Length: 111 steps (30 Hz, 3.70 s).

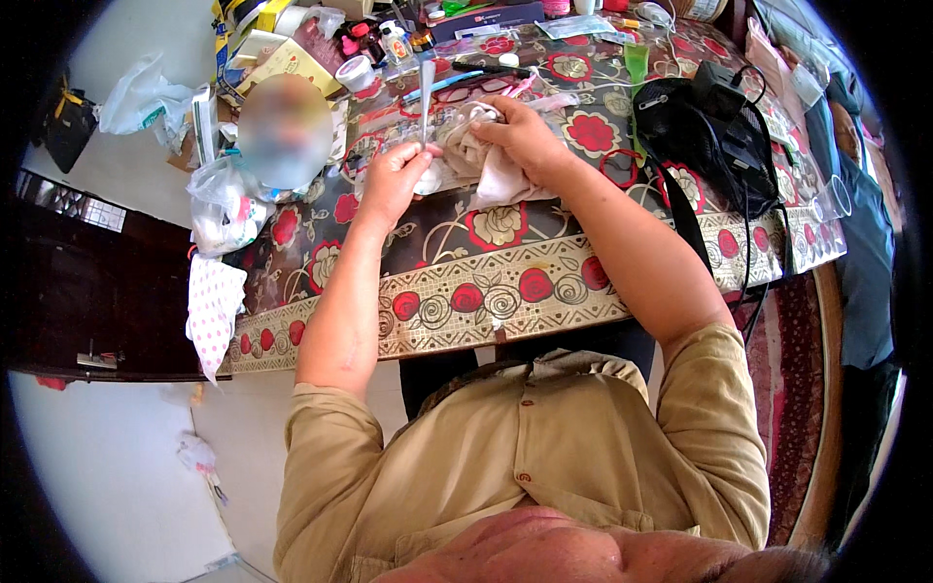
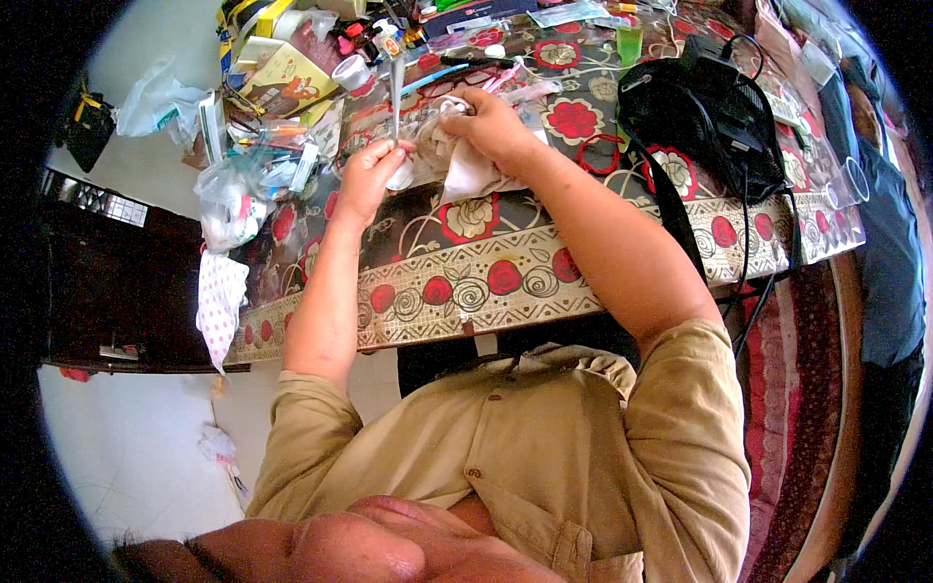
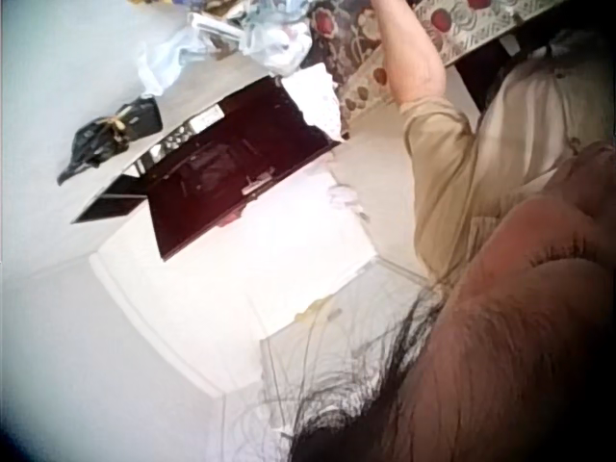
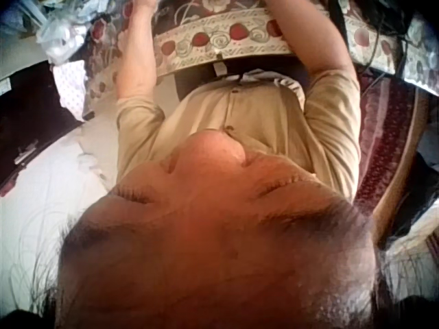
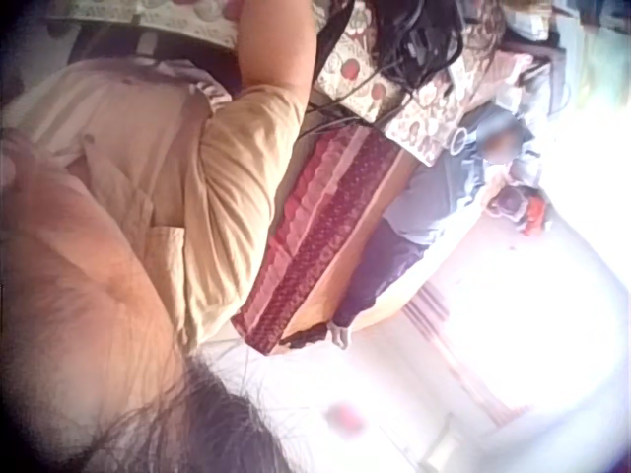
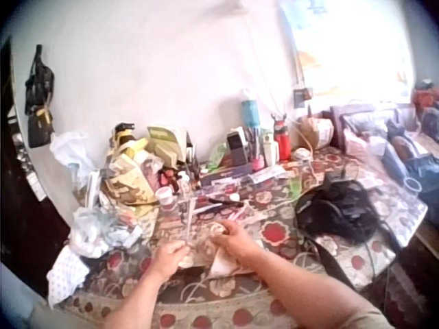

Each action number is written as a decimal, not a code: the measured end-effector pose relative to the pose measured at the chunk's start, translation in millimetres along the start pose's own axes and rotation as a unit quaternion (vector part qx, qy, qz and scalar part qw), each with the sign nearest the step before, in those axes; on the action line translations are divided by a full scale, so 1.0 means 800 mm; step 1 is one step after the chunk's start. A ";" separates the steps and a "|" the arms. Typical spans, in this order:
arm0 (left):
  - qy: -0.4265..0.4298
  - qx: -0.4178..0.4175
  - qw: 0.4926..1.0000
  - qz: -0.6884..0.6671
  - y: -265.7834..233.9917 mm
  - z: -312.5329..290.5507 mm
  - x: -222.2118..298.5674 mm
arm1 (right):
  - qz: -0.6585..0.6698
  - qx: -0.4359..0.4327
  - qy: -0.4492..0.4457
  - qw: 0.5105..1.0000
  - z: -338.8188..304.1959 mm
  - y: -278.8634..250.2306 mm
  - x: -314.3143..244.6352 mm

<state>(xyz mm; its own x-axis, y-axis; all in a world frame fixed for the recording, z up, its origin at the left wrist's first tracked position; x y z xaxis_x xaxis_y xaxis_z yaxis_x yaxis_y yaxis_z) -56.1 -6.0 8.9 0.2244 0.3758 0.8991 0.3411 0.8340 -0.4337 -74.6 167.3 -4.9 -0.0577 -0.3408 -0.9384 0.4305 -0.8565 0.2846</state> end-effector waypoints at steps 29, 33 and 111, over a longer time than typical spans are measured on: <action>0.112 -0.089 0.940 0.311 0.028 -0.023 0.061 | 0.120 0.021 0.036 0.992 -0.006 -0.006 -0.026; 0.112 -0.095 0.946 0.289 0.023 -0.024 0.058 | 0.112 0.075 -0.008 0.991 -0.003 -0.024 -0.030; 0.071 -0.027 0.986 0.147 0.046 -0.026 0.047 | 0.077 0.216 -0.016 0.973 -0.011 -0.022 -0.027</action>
<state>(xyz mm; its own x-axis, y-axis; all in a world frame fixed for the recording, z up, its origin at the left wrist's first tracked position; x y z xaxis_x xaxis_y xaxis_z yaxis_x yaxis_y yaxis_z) -16.1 30.8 25.3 0.4445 0.5341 0.7191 0.2904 0.6735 -0.6797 -73.0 192.9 8.6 -0.0530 -0.4830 -0.8740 0.0180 -0.8755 0.4828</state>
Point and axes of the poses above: each hand's wrist, its own z-axis towards the middle knuckle, its own y-axis out of the palm, x = y × z, the point moved 6 cm from there along z, towards the middle knuckle, and after that the axes turned 10 degrees about -x, right-handed, at the moved point
